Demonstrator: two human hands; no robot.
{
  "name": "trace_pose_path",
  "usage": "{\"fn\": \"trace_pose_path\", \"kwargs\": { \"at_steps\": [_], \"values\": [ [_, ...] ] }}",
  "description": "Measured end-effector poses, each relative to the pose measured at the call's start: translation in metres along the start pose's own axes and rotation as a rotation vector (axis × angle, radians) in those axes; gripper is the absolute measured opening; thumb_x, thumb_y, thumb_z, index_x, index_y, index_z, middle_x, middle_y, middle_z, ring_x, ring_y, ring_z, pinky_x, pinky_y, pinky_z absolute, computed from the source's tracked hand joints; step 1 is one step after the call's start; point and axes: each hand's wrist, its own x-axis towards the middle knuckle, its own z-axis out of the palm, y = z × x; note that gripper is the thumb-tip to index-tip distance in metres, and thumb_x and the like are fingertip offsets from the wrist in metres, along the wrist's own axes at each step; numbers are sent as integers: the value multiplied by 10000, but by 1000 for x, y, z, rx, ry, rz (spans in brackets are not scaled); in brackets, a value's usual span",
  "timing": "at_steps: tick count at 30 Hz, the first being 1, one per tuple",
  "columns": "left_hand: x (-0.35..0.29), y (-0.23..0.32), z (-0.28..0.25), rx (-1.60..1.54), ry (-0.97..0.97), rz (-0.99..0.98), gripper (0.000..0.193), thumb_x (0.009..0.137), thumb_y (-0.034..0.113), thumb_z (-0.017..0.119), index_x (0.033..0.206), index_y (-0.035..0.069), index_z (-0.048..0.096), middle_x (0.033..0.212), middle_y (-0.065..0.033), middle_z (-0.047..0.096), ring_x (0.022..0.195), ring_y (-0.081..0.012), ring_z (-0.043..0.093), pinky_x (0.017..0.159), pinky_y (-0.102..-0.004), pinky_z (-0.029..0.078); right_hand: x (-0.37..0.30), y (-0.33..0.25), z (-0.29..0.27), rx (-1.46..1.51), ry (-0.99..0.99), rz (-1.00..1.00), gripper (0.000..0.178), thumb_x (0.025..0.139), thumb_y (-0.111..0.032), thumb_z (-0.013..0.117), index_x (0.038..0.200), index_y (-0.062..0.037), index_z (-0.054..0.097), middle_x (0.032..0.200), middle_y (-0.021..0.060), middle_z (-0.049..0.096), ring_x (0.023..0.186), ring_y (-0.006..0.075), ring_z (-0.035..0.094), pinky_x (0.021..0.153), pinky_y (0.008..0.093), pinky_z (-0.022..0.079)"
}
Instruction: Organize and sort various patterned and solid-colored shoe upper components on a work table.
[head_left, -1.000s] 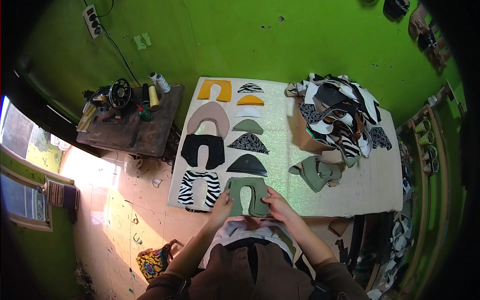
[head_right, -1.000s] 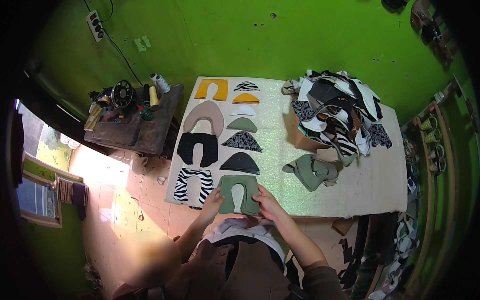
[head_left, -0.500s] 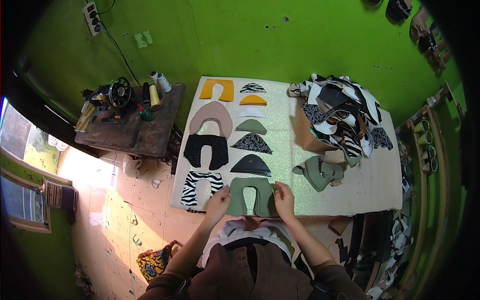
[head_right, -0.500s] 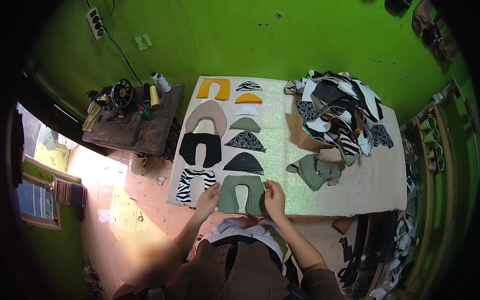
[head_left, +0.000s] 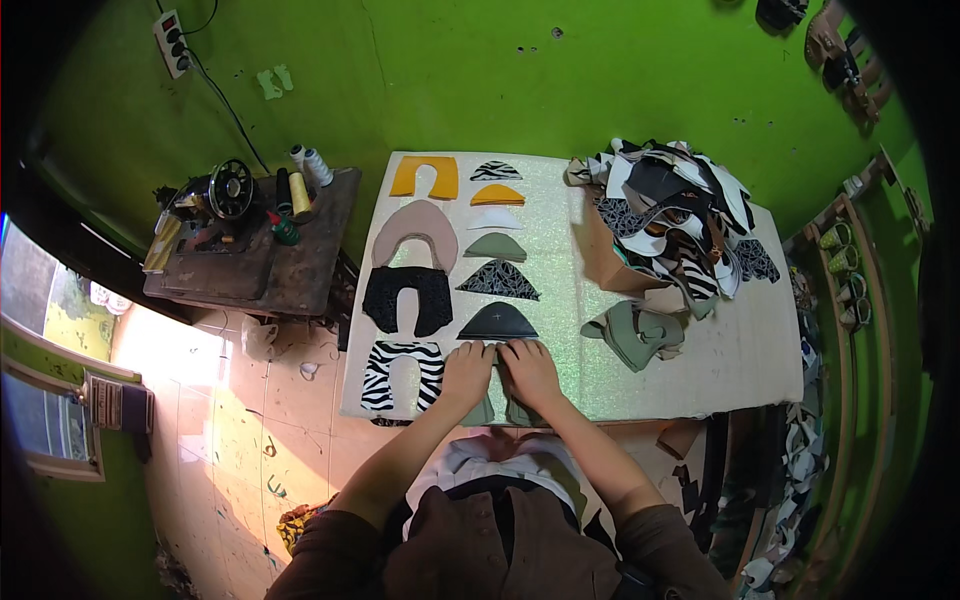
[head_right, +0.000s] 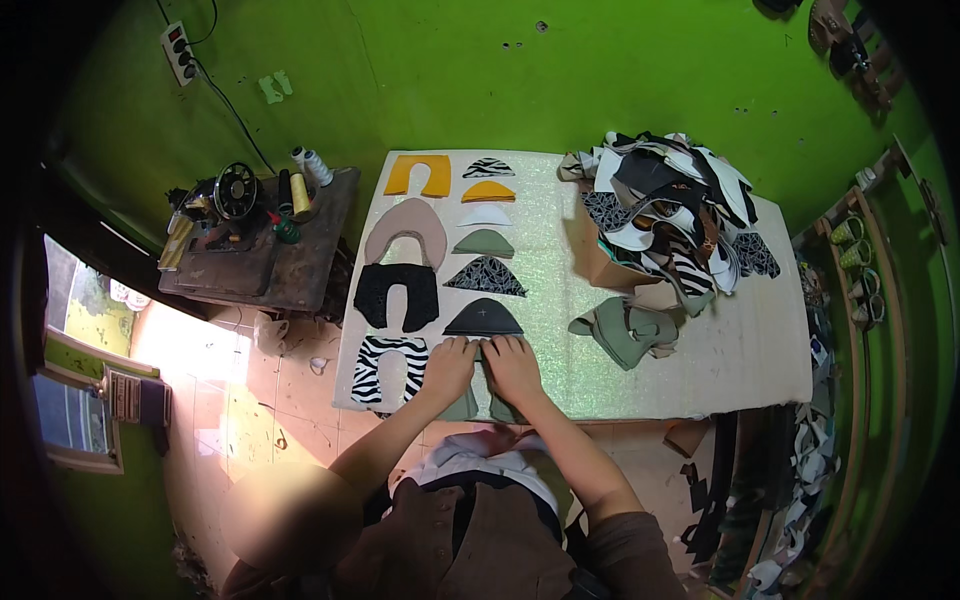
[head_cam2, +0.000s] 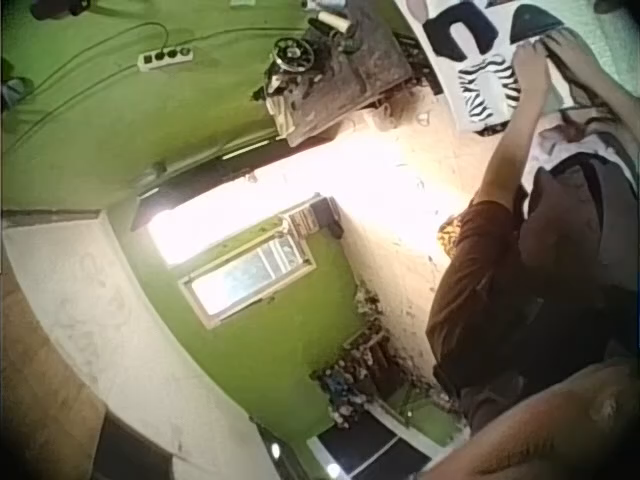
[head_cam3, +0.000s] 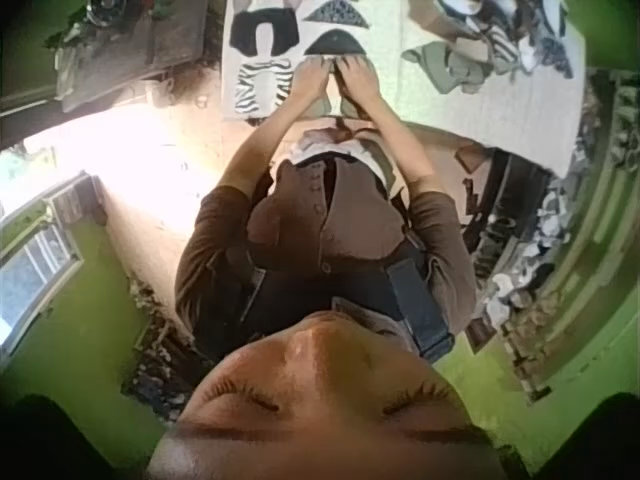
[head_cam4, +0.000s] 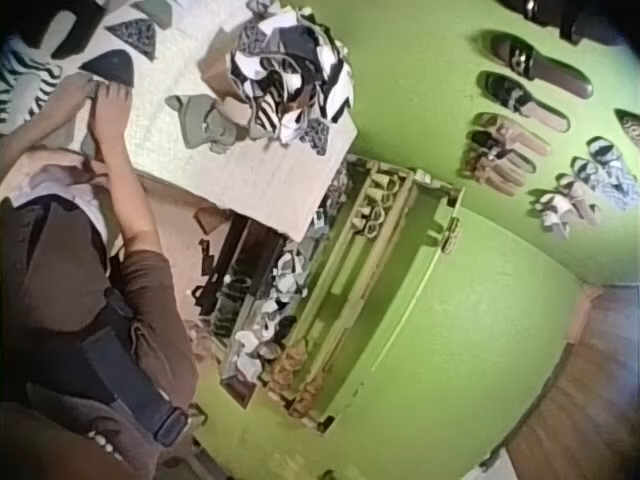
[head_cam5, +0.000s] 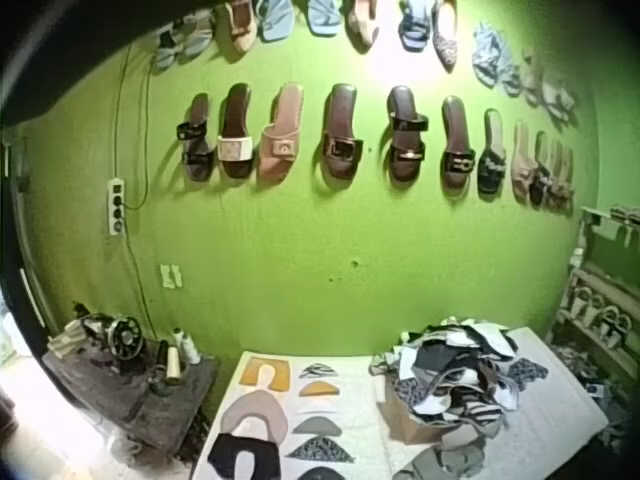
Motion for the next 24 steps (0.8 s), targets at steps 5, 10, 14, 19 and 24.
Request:
{"fn": "trace_pose_path", "kwargs": {
  "at_steps": [5, 10, 14, 19, 24],
  "values": [
    [-2, 2, 2, 48, 61, 64, 386, 728, 114, 569, 1103, 27, 544, 988, -105, 545, 910, -241, 526, 765, -351, 441, -8, 2, 8, 14, 51, 36, 412, 738, -144, 607, 1136, -56, 546, 1100, 122, 542, 1048, 275, 505, 921, 409, 383],
    [-17, 8, -3, -24, 141, 43, 502, 788, 208, 561, 1238, 4, 472, 1228, -162, 489, 1136, -278, 467, 953, -384, 375, -16, -8, -5, -65, 141, -2, 491, 790, -200, 573, 1248, -51, 479, 1285, 143, 456, 1207, 284, 414, 1005, 462, 315],
    [-33, 9, 3, -26, 78, 68, 574, 828, 291, 525, 1311, 5, 406, 1373, -161, 380, 1280, -274, 349, 1047, -407, 275, -29, -17, -2, -9, -14, 37, 563, 831, -258, 528, 1321, -19, 390, 1401, 143, 354, 1294, 295, 330, 1056, 488, 244],
    [-36, 9, 9, -14, 44, 37, 577, 847, 311, 494, 1335, 21, 387, 1408, -126, 356, 1298, -253, 332, 1053, -414, 261, -32, -15, 10, -38, -57, 143, 585, 846, -301, 497, 1338, -16, 363, 1407, 127, 350, 1302, 270, 319, 1068, 495, 220],
    [-35, 15, 7, 30, 29, 6, 574, 853, 304, 486, 1346, 31, 375, 1418, -121, 343, 1300, -254, 328, 1057, -428, 249, -35, -9, 14, 16, -35, 137, 577, 858, -318, 486, 1341, -26, 366, 1413, 118, 344, 1304, 261, 317, 1069, 504, 210]
  ]
}}
